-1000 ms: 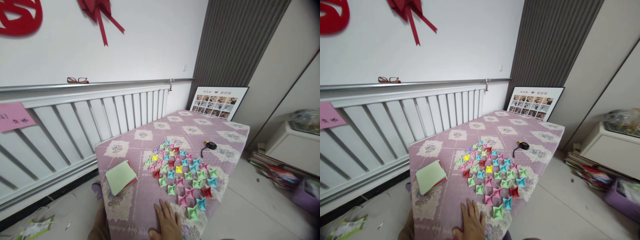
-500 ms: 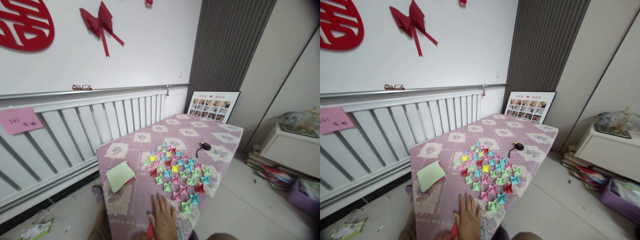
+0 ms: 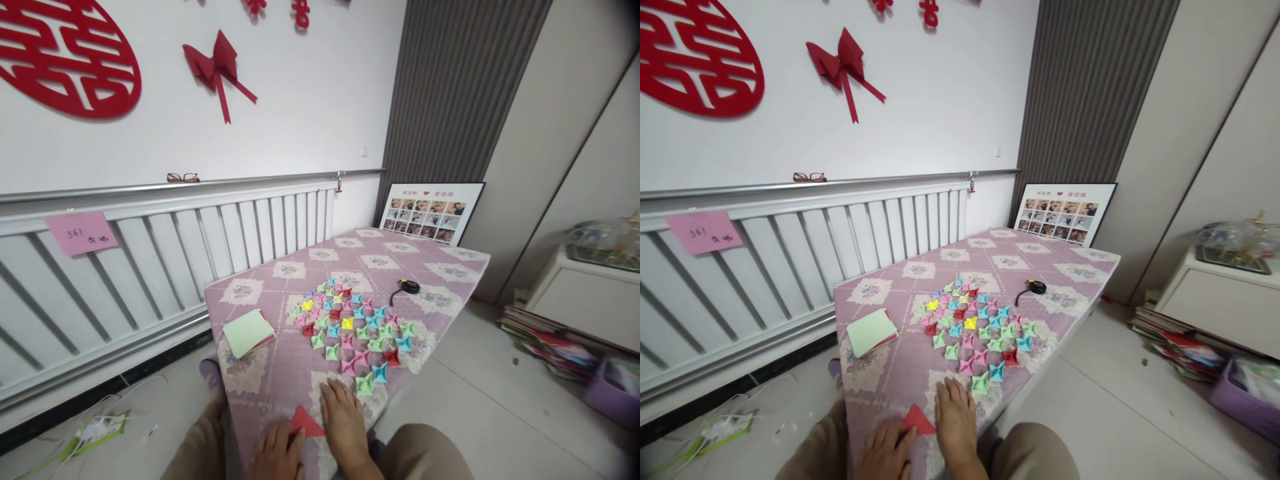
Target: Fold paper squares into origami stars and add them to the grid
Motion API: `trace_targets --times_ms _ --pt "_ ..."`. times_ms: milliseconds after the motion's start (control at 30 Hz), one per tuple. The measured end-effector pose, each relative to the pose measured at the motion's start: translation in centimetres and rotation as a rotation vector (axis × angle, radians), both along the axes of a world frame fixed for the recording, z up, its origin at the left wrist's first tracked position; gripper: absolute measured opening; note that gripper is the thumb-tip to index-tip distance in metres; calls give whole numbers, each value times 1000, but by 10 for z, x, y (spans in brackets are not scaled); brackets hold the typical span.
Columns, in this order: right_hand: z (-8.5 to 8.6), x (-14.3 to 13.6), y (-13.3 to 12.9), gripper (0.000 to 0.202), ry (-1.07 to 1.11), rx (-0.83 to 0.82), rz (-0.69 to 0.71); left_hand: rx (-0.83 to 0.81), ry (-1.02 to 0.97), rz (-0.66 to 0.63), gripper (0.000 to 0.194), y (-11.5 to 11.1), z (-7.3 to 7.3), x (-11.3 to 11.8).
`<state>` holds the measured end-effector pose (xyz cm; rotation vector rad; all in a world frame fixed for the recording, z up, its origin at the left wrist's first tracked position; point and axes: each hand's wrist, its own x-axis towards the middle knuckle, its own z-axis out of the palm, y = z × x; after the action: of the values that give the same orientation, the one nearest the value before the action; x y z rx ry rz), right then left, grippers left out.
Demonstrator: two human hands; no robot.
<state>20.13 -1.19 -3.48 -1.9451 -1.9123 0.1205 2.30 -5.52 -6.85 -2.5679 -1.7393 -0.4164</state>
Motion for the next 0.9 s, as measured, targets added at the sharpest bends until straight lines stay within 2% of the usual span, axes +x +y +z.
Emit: trace_targets --times_ms 100,167,267,400,533,667,767,900 --pt "-4 -1 -6 35 159 97 63 -33 -14 -23 50 1 1 -3" --pt "-4 -6 -12 31 290 135 165 -58 -14 -65 53 0 5 -7" --pt "1 -14 -24 24 380 80 352 -124 -16 -129 57 0 12 -13" --pt "7 -17 -33 18 295 -61 449 -85 -59 -142 59 -1 10 -17" --pt "8 -11 -27 32 191 -145 512 -63 -185 -160 55 5 3 -20" --pt "9 -10 -13 24 137 -179 531 -163 -292 -75 39 19 9 -19" --pt "8 -11 -1 19 143 -194 574 -206 -312 -80 26 31 13 -18" --pt "2 -8 10 17 162 -243 623 -171 -256 -145 23 43 -2 -22"
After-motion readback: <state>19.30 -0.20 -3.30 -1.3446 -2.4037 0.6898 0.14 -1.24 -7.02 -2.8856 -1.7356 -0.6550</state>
